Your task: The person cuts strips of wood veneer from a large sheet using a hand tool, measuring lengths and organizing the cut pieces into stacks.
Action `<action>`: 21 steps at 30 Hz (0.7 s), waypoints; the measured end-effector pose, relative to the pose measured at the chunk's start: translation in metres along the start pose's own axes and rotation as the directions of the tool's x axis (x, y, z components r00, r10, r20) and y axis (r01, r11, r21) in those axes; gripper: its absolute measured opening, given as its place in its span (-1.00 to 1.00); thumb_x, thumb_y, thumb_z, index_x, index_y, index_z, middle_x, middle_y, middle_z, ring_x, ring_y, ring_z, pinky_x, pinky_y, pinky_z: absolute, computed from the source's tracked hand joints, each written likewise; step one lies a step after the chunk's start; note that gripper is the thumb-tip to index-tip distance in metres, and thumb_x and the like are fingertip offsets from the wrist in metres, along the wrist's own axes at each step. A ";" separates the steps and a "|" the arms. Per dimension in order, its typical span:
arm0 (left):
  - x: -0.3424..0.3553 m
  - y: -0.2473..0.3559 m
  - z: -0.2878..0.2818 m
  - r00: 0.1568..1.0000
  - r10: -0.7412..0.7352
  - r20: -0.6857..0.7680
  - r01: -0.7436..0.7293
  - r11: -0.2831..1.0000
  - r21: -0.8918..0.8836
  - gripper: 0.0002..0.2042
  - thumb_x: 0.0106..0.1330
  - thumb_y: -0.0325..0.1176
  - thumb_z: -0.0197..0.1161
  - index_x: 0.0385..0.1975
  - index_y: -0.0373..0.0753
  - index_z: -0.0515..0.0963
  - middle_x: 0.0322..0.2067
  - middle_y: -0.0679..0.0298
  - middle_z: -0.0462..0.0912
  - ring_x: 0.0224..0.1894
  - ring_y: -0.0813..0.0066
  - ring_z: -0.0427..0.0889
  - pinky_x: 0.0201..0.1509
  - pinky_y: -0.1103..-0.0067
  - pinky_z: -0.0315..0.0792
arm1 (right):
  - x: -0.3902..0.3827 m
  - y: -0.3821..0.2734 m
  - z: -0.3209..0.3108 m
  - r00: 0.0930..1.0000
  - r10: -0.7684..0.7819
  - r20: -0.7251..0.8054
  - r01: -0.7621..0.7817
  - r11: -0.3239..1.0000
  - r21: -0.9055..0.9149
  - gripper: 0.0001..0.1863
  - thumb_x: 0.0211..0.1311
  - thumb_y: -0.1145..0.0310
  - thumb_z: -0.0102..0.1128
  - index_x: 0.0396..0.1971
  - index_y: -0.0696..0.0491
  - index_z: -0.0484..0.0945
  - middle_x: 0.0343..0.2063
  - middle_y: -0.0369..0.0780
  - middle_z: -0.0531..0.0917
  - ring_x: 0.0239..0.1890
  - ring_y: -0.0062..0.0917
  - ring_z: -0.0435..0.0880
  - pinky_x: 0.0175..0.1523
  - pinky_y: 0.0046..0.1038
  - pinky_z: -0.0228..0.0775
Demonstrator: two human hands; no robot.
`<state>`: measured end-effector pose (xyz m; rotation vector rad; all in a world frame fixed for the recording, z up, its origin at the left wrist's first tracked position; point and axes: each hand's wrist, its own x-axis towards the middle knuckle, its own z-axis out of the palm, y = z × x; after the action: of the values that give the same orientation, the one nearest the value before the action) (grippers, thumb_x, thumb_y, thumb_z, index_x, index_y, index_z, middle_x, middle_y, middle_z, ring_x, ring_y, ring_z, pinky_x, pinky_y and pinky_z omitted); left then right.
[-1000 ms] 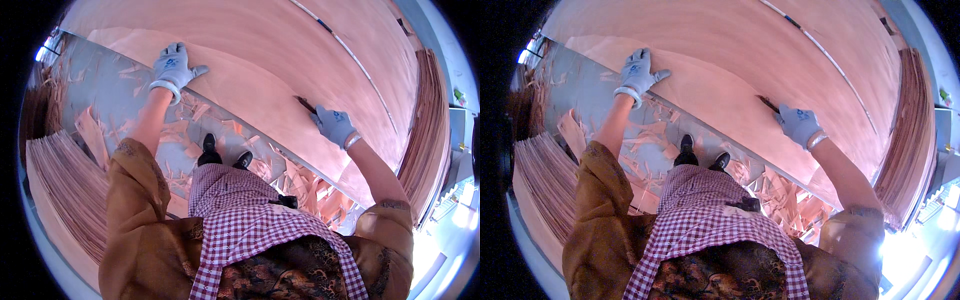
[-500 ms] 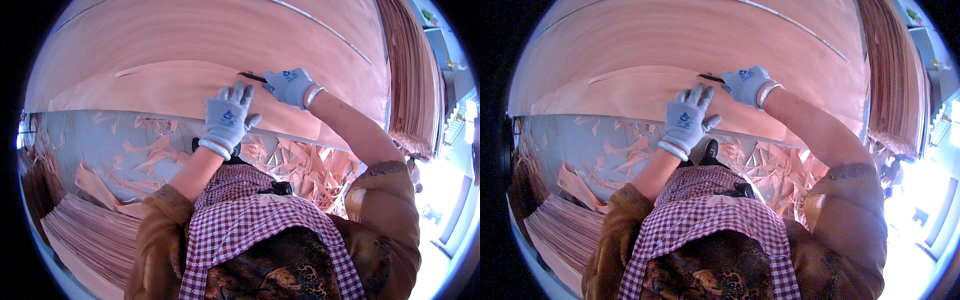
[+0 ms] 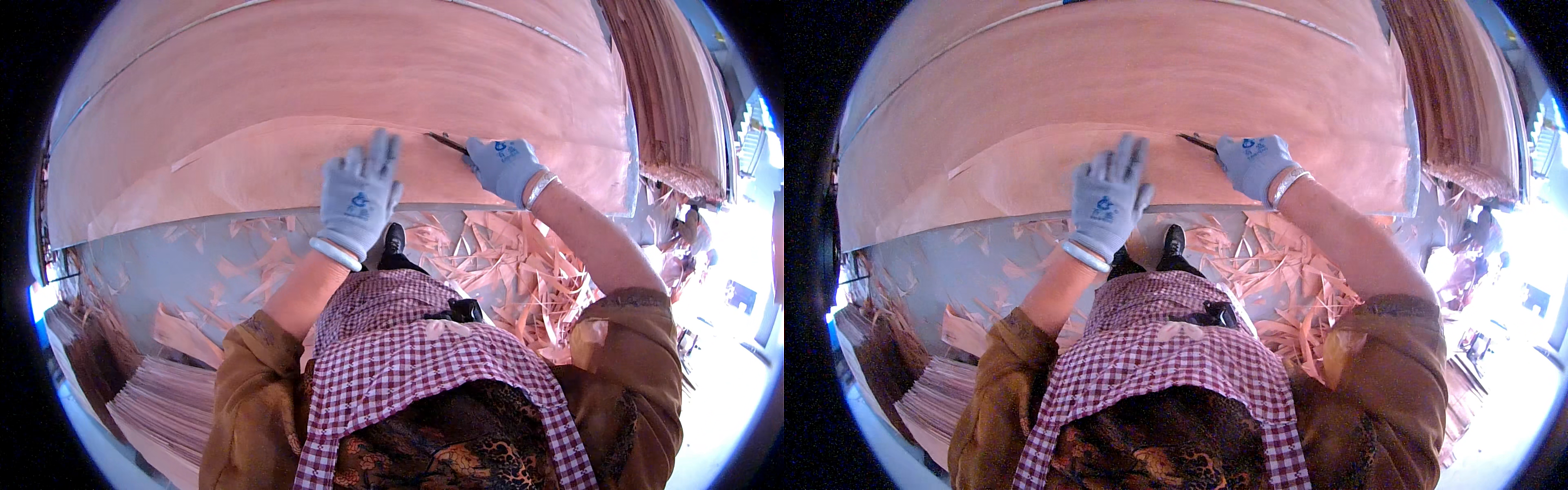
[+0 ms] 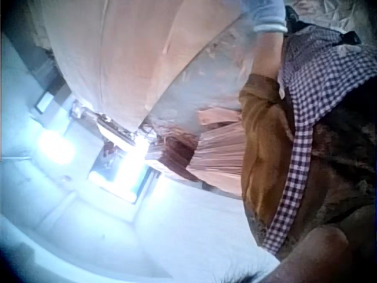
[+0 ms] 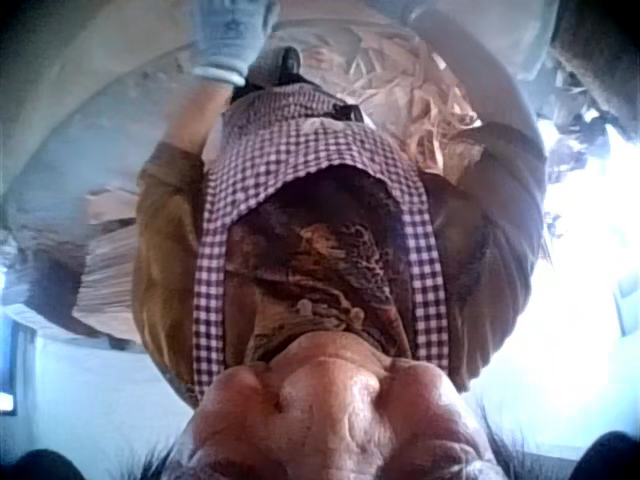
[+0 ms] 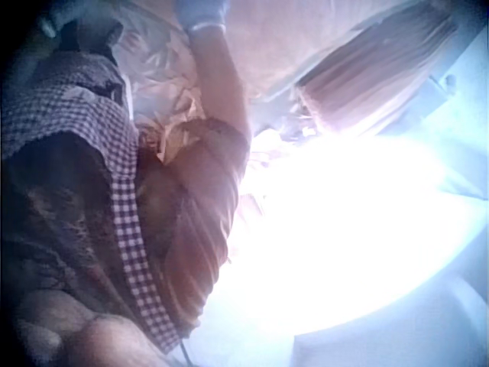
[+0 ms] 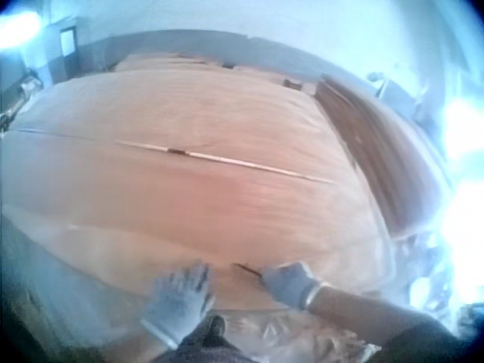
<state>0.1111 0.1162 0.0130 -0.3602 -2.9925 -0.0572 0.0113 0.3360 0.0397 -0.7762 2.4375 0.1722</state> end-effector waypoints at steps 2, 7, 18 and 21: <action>0.006 0.009 0.007 0.986 0.164 -0.028 -0.166 0.981 -0.102 -0.51 0.17 -0.09 0.11 0.09 -0.17 0.41 0.08 0.24 0.41 -0.13 0.37 0.44 -0.15 0.37 0.28 | 0.000 -0.002 -0.006 1.000 0.010 0.005 -0.010 1.000 -0.025 -0.74 0.31 0.15 -0.13 -0.28 0.04 0.40 -0.53 -0.15 0.63 -0.43 -0.23 0.64 -0.37 -0.23 0.42; 0.008 0.023 0.026 0.988 0.153 0.032 -0.146 0.976 -0.163 -0.59 0.19 -0.15 0.11 0.05 -0.05 0.45 0.02 0.34 0.47 -0.16 0.35 0.46 -0.23 0.37 0.33 | -0.001 -0.006 -0.010 1.000 0.028 -0.004 -0.028 0.999 -0.029 -0.78 0.21 0.23 -0.05 -0.25 0.01 0.48 -0.46 -0.13 0.66 -0.34 -0.22 0.66 -0.32 -0.25 0.46; 0.011 0.018 0.018 0.991 0.124 -0.040 -0.130 0.958 -0.256 -0.60 0.13 -0.15 0.16 0.00 -0.02 0.50 -0.02 0.36 0.50 -0.18 0.28 0.47 -0.26 0.36 0.40 | -0.091 -0.013 0.062 0.958 0.284 -0.045 -0.282 0.958 0.049 -0.82 0.19 0.32 -0.05 -0.32 0.11 0.36 -0.56 -0.07 0.64 -0.44 -0.23 0.68 -0.39 -0.22 0.47; 0.011 0.019 0.020 0.992 0.126 -0.018 -0.126 0.944 -0.306 -0.60 0.13 -0.15 0.16 0.01 -0.03 0.51 -0.02 0.36 0.50 -0.19 0.29 0.46 -0.24 0.35 0.41 | -0.118 -0.011 0.088 0.938 0.342 -0.062 -0.335 0.937 0.099 -0.83 0.18 0.32 -0.01 -0.34 0.11 0.35 -0.63 -0.14 0.63 -0.53 -0.28 0.68 -0.46 -0.26 0.46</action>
<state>0.1022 0.1379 -0.0046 -0.5831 -2.9528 -0.5132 0.1392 0.4099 0.0329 -0.3240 2.6190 0.1670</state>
